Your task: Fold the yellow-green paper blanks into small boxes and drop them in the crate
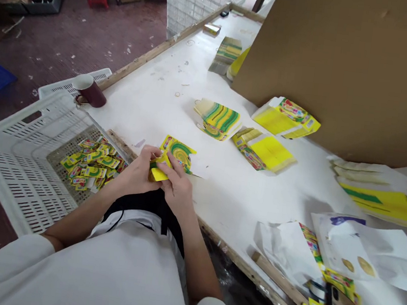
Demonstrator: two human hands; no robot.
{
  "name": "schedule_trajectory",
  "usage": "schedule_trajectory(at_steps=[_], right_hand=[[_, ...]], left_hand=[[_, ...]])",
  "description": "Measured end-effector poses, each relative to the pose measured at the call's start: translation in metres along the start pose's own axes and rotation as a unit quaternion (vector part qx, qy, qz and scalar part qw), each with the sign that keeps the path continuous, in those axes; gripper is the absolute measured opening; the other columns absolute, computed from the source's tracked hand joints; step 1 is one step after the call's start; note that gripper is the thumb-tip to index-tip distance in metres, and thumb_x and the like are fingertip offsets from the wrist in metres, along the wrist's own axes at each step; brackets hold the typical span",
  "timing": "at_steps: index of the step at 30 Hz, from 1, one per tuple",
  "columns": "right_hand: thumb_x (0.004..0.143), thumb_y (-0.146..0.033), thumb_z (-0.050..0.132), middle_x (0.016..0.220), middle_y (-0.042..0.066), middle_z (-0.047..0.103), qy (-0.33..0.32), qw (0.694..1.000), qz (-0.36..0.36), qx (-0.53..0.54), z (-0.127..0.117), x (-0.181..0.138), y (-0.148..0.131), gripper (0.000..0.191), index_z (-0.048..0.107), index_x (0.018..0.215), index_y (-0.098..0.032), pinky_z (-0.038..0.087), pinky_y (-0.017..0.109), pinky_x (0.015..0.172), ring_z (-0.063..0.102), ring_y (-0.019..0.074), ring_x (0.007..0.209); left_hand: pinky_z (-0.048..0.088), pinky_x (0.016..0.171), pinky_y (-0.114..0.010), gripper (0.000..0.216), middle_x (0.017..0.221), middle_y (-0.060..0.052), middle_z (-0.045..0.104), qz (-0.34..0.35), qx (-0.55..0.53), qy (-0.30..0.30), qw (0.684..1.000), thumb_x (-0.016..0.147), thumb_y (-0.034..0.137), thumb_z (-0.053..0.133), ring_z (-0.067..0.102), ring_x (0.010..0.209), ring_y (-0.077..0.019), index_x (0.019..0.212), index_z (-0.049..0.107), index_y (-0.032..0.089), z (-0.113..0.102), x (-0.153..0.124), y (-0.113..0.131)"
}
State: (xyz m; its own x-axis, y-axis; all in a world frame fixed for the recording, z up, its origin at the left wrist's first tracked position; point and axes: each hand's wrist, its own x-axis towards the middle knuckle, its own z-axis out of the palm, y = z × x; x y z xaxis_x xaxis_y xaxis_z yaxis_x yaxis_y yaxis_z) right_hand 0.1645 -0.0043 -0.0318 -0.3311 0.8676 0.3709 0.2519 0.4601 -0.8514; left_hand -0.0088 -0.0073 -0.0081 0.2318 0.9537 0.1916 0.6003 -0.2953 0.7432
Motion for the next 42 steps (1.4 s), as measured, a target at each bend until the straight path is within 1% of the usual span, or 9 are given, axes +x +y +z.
schedule_trajectory(at_steps=[11,14,17,20,24,29,33,38,42], right_hand=[[0.091,-0.022,0.062,0.151,0.009,0.051,-0.143,0.989,-0.003,-0.042,-0.028,0.007,-0.008,0.030,0.071,0.119,-0.029,0.050,0.049,0.108,0.054,0.0270,0.135],[0.087,-0.019,0.064,0.148,0.010,0.053,-0.070,0.996,0.017,-0.044,-0.014,0.008,-0.011,0.025,0.075,0.107,-0.027,0.050,0.049,0.107,0.057,0.0283,0.132],[0.086,-0.022,0.065,0.149,0.010,0.052,-0.008,0.999,0.031,-0.013,-0.001,0.006,-0.008,0.041,0.065,0.126,-0.028,0.047,0.049,0.110,0.055,0.0269,0.133],[0.086,-0.030,0.069,0.140,0.014,0.058,0.074,0.994,0.068,-0.040,-0.006,0.004,0.007,0.060,0.049,0.142,-0.026,0.049,0.050,0.106,0.062,0.0266,0.121],[0.084,-0.029,0.068,0.114,0.013,0.071,0.109,0.972,0.107,-0.176,-0.019,0.004,0.041,0.043,0.061,0.126,-0.021,0.049,0.056,0.097,0.063,0.0307,0.106],[0.081,-0.017,0.063,0.100,0.009,0.070,0.070,0.973,0.111,-0.189,-0.018,0.010,0.055,0.034,0.061,0.116,-0.019,0.050,0.051,0.091,0.062,0.0278,0.096],[0.075,-0.018,0.071,0.094,0.004,0.061,0.114,0.978,0.138,-0.105,-0.019,0.014,0.034,0.047,0.052,0.118,-0.020,0.052,0.044,0.084,0.060,0.0229,0.087],[0.079,-0.024,0.074,0.087,-0.003,0.056,0.071,0.981,0.129,0.123,-0.012,0.010,0.003,0.049,0.046,0.119,-0.028,0.051,0.031,0.071,0.058,0.0157,0.078],[0.080,-0.036,0.076,0.091,-0.001,0.058,-0.008,0.957,0.104,0.271,0.003,0.005,-0.012,0.054,0.045,0.124,-0.030,0.050,0.030,0.070,0.058,0.0160,0.081]], left_hand=[[0.051,0.090,-0.038,0.065,0.112,-0.006,0.071,0.007,0.104,-0.021,0.994,0.067,0.022,0.074,0.069,0.102,-0.0267,0.126,0.047,0.025,-0.020,0.001,0.007],[0.050,0.092,-0.041,0.060,0.114,-0.009,0.070,0.023,0.137,-0.024,0.990,0.070,0.020,0.072,0.067,0.104,-0.0288,0.125,0.050,0.021,-0.018,0.004,0.012],[0.049,0.093,-0.041,0.055,0.117,-0.010,0.067,0.013,0.154,-0.014,0.988,0.073,0.025,0.072,0.065,0.108,-0.0285,0.123,0.051,0.021,-0.032,-0.001,0.006],[0.048,0.095,-0.044,0.051,0.117,-0.011,0.065,-0.071,0.213,0.019,0.974,0.077,0.032,0.072,0.063,0.109,-0.0303,0.123,0.053,0.021,-0.068,-0.017,-0.017],[0.039,0.104,-0.060,0.075,0.135,-0.022,0.056,-0.206,0.321,0.107,0.918,0.072,0.044,0.078,0.051,0.126,-0.0435,0.134,0.048,0.014,-0.104,-0.037,-0.051],[0.043,0.107,-0.049,0.053,0.124,-0.013,0.066,-0.136,0.110,0.067,0.982,0.080,0.044,0.073,0.060,0.120,-0.0308,0.125,0.057,0.019,-0.073,-0.030,-0.045],[0.049,0.101,-0.043,0.060,0.120,-0.010,0.067,-0.109,-0.112,0.114,0.981,0.075,0.041,0.079,0.063,0.115,-0.0252,0.126,0.054,0.024,-0.025,-0.008,-0.022],[0.051,0.099,-0.040,0.072,0.126,-0.009,0.063,-0.120,-0.483,0.120,0.859,0.067,0.052,0.082,0.062,0.116,-0.0254,0.127,0.052,0.025,0.018,0.017,0.007],[0.055,0.084,-0.035,0.047,0.084,-0.001,0.063,-0.147,-0.638,0.174,0.736,0.077,0.062,0.068,0.066,0.082,-0.0177,0.101,0.060,0.022,0.027,0.034,0.034]])
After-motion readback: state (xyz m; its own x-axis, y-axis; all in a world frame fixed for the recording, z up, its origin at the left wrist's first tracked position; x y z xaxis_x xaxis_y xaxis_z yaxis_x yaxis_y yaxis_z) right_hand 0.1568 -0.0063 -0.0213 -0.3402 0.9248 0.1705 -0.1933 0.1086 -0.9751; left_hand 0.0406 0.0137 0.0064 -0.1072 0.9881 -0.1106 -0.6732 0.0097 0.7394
